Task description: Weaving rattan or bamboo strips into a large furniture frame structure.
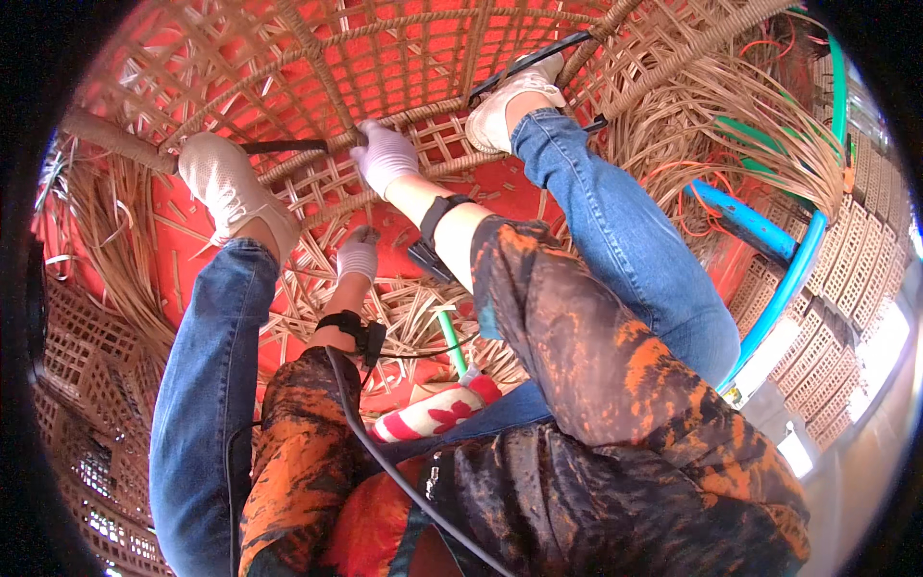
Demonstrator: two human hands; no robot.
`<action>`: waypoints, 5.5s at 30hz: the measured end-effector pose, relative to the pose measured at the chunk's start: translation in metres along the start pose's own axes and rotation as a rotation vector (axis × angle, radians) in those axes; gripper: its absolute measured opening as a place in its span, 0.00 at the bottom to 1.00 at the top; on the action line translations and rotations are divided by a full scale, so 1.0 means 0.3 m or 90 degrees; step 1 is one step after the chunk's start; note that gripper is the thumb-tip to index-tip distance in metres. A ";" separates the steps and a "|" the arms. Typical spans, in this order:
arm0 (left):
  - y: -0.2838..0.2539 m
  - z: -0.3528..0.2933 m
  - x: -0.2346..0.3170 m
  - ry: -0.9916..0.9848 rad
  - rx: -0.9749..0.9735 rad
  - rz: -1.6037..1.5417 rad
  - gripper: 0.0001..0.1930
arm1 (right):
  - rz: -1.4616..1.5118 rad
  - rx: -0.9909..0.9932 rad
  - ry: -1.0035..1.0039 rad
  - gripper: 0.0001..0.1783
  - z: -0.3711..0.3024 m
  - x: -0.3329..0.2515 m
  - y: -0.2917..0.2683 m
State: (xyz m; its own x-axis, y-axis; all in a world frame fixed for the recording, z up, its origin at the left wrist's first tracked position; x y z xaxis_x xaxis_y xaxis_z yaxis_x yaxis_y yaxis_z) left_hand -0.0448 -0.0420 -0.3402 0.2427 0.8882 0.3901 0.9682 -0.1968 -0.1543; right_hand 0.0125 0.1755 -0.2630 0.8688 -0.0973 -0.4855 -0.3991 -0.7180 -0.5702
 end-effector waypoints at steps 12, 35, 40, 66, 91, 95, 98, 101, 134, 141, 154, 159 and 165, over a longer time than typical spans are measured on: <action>-0.032 -0.028 0.221 -0.056 -0.138 0.402 0.17 | -0.004 -0.035 0.109 0.20 0.151 -0.020 -0.019; -0.035 -0.138 0.272 -0.047 -0.197 0.559 0.16 | -0.141 -0.214 0.181 0.15 0.180 -0.079 -0.146; -0.233 -0.268 0.278 -0.184 -0.112 0.455 0.16 | -0.056 -0.118 -0.046 0.20 -0.002 -0.334 -0.511; -0.106 -2.859 1.986 1.075 0.402 0.428 0.11 | -0.143 0.443 -0.379 0.11 -1.680 -0.483 -2.005; 0.294 -2.868 1.971 0.685 0.585 0.872 0.38 | 0.053 0.512 -0.179 0.17 -2.158 -0.200 -2.152; 0.168 -2.905 1.950 0.695 0.598 0.901 0.37 | -0.095 0.674 -0.446 0.09 -2.378 -0.303 -2.101; 0.051 -2.969 1.869 0.659 0.533 0.860 0.34 | -0.018 0.904 -0.521 0.05 -2.671 -0.376 -2.079; -0.036 -2.979 1.810 0.677 0.558 0.851 0.33 | -0.095 0.946 -0.444 0.10 -2.717 -0.389 -2.155; 0.286 -2.714 1.938 0.802 0.501 0.873 0.37 | 0.379 0.873 -0.444 0.14 -2.472 0.203 -2.107; 0.371 -2.749 1.928 0.792 0.537 0.829 0.39 | 0.340 0.779 -0.308 0.15 -2.332 0.199 -2.080; 0.383 -2.857 1.768 0.736 0.532 0.821 0.40 | 0.559 0.108 -0.195 0.17 -1.818 -0.011 -1.781; 0.367 -2.896 1.747 0.764 0.521 0.823 0.39 | 0.579 0.138 -0.259 0.15 -1.925 0.047 -1.722; 0.489 -3.049 1.611 1.052 0.545 0.836 0.23 | 0.421 0.157 -0.215 0.18 -1.935 0.091 -1.686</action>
State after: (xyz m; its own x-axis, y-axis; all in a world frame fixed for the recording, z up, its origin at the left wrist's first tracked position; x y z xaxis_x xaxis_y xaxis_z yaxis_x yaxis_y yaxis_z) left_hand 0.2696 -0.0212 0.6562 0.7703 -0.6257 -0.1230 0.1557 0.3716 -0.9152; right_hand 0.4083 0.1358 0.3968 0.3081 -0.2087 -0.9282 -0.8904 -0.4069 -0.2040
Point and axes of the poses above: each hand's wrist, its own z-axis towards the middle knuckle, its own y-axis out of the palm, x = y × z, the point moved 8 cm from there along z, towards the middle knuckle, and after that the axes turned 9 degrees about -x, right-handed, at the moved point
